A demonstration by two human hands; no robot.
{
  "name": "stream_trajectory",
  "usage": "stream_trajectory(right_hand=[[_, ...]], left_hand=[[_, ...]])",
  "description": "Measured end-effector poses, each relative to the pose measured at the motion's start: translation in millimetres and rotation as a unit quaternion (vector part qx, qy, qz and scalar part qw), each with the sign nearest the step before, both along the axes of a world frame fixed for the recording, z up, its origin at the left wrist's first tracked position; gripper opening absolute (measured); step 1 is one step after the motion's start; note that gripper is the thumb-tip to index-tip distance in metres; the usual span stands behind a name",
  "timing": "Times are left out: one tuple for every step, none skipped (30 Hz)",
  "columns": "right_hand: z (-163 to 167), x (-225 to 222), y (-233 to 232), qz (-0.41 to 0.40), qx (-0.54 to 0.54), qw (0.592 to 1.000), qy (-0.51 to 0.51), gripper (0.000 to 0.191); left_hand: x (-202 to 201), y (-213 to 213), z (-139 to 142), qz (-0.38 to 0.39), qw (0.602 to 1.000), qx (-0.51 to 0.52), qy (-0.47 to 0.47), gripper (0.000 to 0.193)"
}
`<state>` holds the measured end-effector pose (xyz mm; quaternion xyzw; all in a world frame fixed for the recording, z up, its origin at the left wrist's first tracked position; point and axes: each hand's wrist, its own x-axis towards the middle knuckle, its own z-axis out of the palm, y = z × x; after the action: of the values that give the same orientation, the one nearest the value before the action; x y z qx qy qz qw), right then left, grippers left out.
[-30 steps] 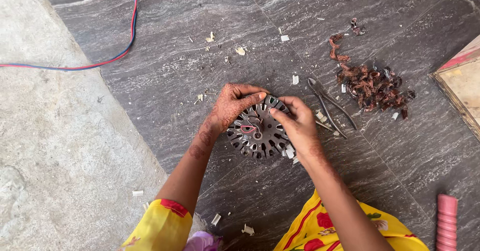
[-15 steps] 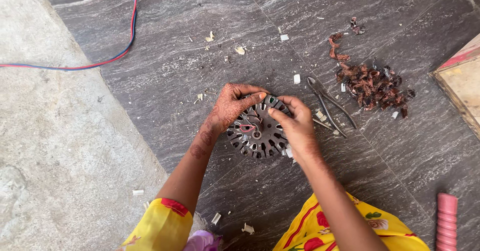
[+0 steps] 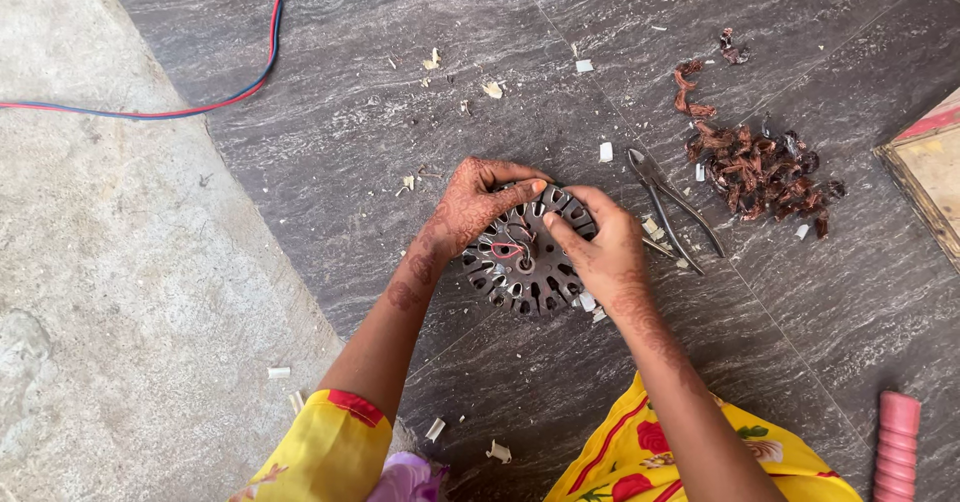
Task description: The person uses pliers and a screwdriver to remove insulation and copper wire from a motor stator. They repeatedly cut and pull material from the stator slots, then use a screwdriver to pry out remaining pieces.
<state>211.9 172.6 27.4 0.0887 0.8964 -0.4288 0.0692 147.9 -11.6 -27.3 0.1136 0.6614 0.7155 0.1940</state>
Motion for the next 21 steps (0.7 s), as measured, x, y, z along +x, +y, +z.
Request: stream_trajectory(right_hand=[[-1.8,0.3,-0.8,-0.023,0.020,0.999,-0.032,0.039],[-3.8,0.9,-1.6,-0.024,-0.013,1.000,-0.010,0.037],[-5.9,1.7,-2.6,-0.024,-0.046,0.999,0.012,0.035],[-7.7,1.9,-3.6,-0.024,-0.078,0.996,0.034,0.033],[-9.3,1.9,-4.0,-0.034,-0.122,0.991,0.033,0.032],[-10.5,1.9,-4.4,-0.042,-0.166,0.985,0.031,0.032],[-11.4,1.6,-4.3,-0.051,-0.210,0.976,0.030,0.031],[-11.8,1.0,-3.8,-0.064,-0.235,0.970,0.011,0.031],[-11.9,0.0,-2.9,-0.077,-0.260,0.962,-0.007,0.031],[-11.8,-1.0,-2.0,-0.090,-0.285,0.954,-0.025,0.031],[-11.6,-1.9,-1.3,-0.090,-0.275,0.957,-0.027,0.030],[-11.2,-3.0,-1.0,-0.090,-0.266,0.959,-0.028,0.030],[-11.3,-3.6,-1.7,-0.090,-0.257,0.962,-0.029,0.029],[-11.2,-4.0,-3.0,-0.086,-0.263,0.960,-0.031,0.028],[-11.2,-4.4,-4.7,-0.082,-0.269,0.959,-0.034,0.028],[-11.0,-4.5,-6.9,-0.078,-0.275,0.958,-0.037,0.027],[-11.3,-3.1,-10.1,-0.085,-0.212,0.973,-0.018,0.028],[-12.4,-1.7,-14.9,-0.090,-0.149,0.985,0.003,0.028],[-12.8,-0.4,-18.1,-0.096,-0.087,0.991,0.025,0.028],[-12.8,0.6,-19.8,-0.092,-0.070,0.993,0.039,0.029],[-12.6,1.9,-20.1,-0.087,-0.052,0.994,0.051,0.031]], left_hand=[[0.0,0.0,-0.6,-0.001,1.000,-0.002,-0.001,0.030],[-0.1,0.3,-1.1,0.002,1.000,0.002,0.004,0.030],[-0.1,0.8,-1.7,0.004,1.000,0.006,0.009,0.030],[-0.4,1.1,-2.1,0.006,1.000,0.010,0.015,0.030],[-0.7,1.5,-2.4,0.005,1.000,0.013,0.012,0.030],[-0.9,1.7,-2.6,0.004,1.000,0.015,0.009,0.030],[-1.1,1.9,-2.8,0.003,1.000,0.017,0.006,0.030],[-1.3,1.7,-2.8,0.003,1.000,0.012,0.002,0.030],[-1.3,1.6,-2.8,0.003,1.000,0.008,-0.002,0.030],[-1.2,1.6,-2.8,0.002,1.000,0.004,-0.005,0.030],[-1.1,1.6,-2.9,0.003,1.000,0.002,0.003,0.030],[-0.9,1.2,-3.0,0.004,1.000,-0.001,0.010,0.030],[-0.9,1.1,-3.3,0.004,1.000,-0.004,0.018,0.030],[-1.0,1.0,-3.7,0.004,1.000,-0.007,0.008,0.030],[-1.0,1.0,-4.3,0.004,1.000,-0.008,-0.003,0.030],[-1.6,0.8,-4.7,0.004,1.000,-0.010,-0.014,0.030],[-1.9,1.0,-5.4,0.001,1.000,0.000,-0.005,0.030],[-3.1,1.0,-5.8,-0.002,1.000,0.009,0.007,0.030],[-3.9,1.0,-6.3,-0.005,1.000,0.018,0.019,0.030],[-4.9,0.5,-6.6,-0.006,1.000,0.010,0.018,0.029],[-5.3,0.3,-6.8,-0.006,1.000,0.003,0.014,0.028]])
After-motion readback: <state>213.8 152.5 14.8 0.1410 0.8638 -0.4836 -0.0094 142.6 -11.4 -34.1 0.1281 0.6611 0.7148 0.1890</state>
